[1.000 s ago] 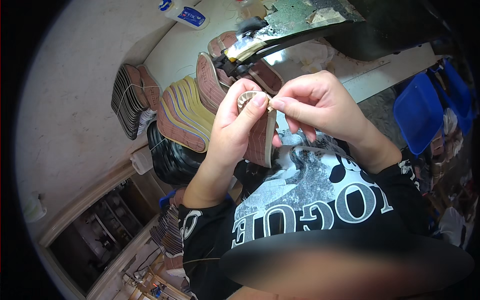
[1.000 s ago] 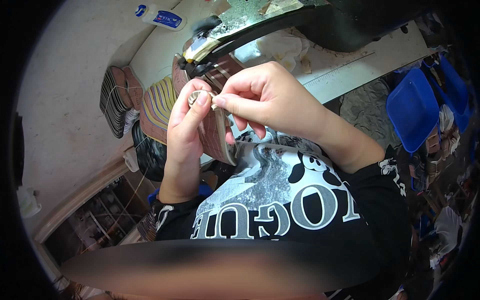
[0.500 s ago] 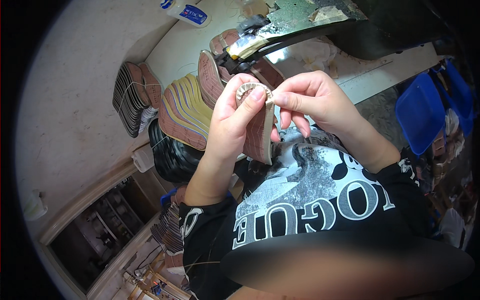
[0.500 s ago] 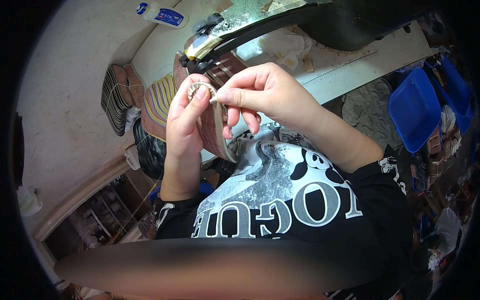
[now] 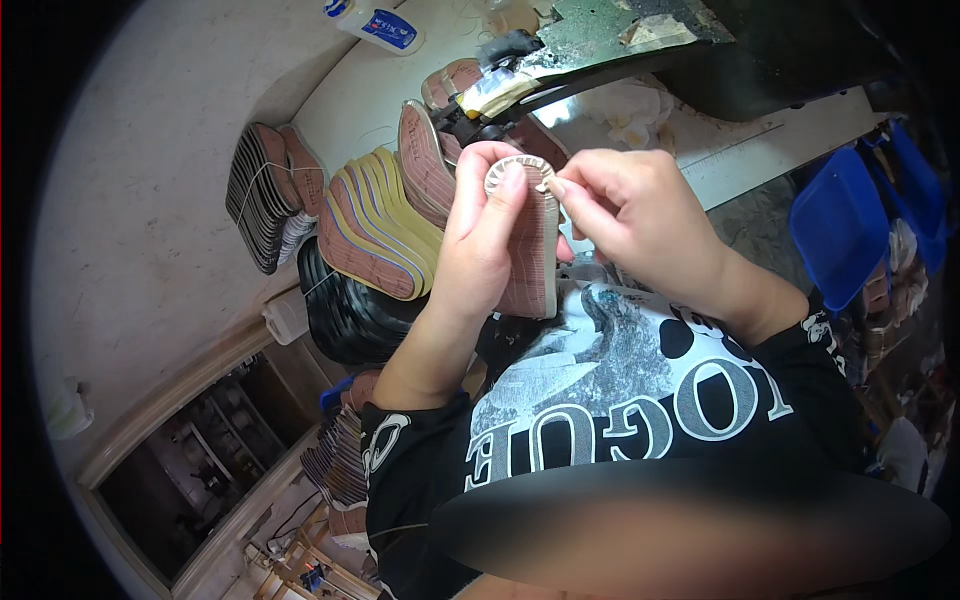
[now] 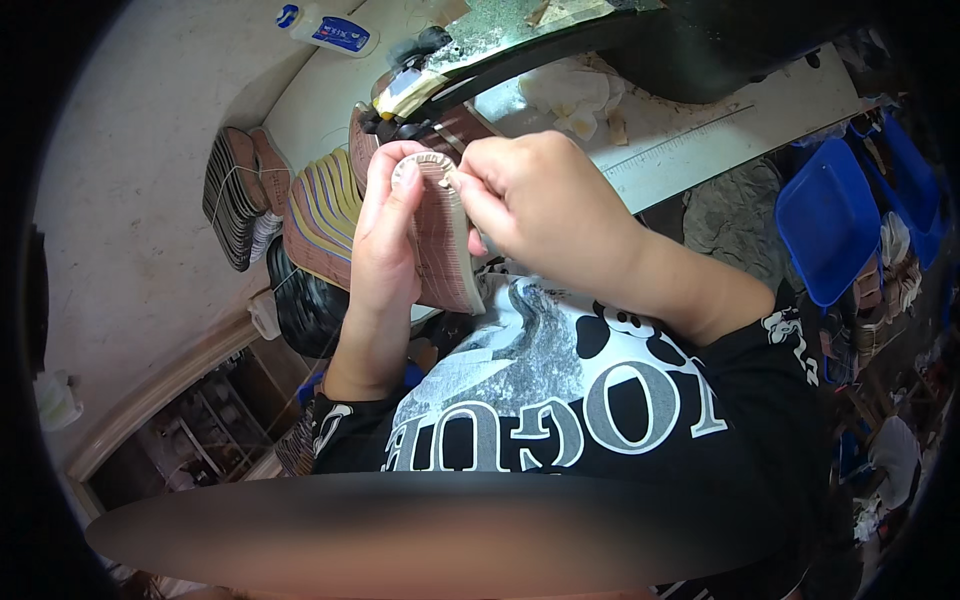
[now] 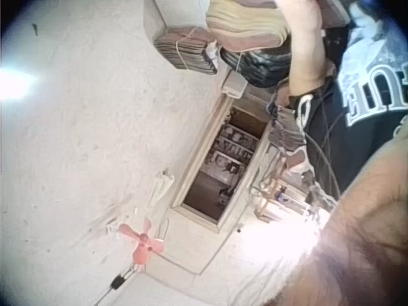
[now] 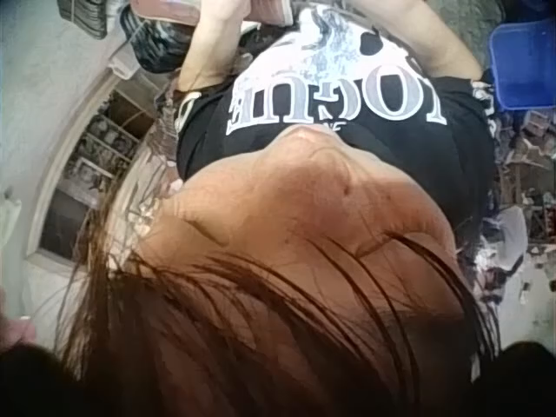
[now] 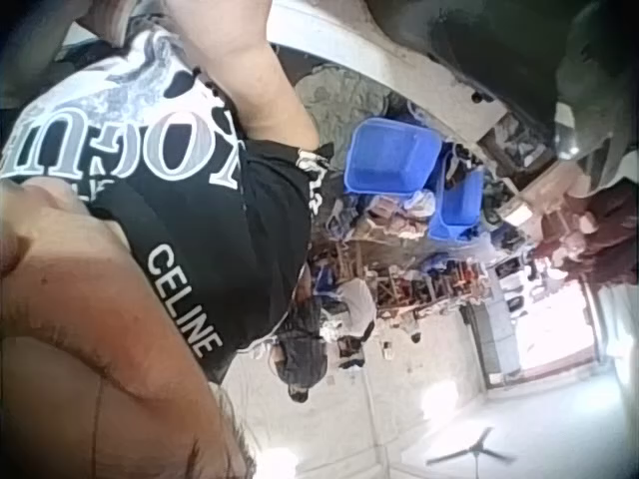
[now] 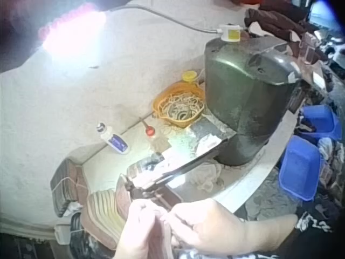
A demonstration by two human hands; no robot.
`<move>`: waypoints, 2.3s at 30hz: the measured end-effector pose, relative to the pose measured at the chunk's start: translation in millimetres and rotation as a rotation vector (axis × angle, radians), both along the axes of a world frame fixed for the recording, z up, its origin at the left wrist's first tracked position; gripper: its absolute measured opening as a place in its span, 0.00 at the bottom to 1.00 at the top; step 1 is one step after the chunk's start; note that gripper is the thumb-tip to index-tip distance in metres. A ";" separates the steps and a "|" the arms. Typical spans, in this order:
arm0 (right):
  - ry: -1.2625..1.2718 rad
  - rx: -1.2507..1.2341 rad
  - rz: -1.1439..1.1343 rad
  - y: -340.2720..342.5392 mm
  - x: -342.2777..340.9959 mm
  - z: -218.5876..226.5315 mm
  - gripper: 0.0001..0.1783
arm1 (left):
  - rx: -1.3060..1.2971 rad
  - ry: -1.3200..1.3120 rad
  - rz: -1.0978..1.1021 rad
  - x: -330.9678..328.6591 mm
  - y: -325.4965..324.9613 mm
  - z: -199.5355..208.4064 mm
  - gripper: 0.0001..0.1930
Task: Applying adhesive and joining components to assemble shoes at a workbench.
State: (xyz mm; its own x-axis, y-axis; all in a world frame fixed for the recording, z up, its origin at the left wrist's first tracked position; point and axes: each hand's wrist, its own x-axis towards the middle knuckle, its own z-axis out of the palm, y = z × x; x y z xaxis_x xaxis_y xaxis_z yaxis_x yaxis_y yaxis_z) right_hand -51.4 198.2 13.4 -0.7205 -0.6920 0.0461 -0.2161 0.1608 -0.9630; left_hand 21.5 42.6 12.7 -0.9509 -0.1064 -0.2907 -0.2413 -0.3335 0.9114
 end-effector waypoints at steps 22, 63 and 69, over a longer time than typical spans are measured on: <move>-0.479 -0.231 0.009 -4.6 3.9 -7.3 0.09 | 0.096 0.014 -0.176 24.9 -20.5 -12.9 0.24; -0.250 -0.130 0.177 -40.7 4.9 -1.9 0.16 | 0.022 0.131 0.043 56.7 -46.4 -41.4 0.10; -0.508 -0.263 0.206 -51.1 19.3 -26.8 0.12 | -0.156 0.131 0.133 71.1 -60.9 -30.0 0.09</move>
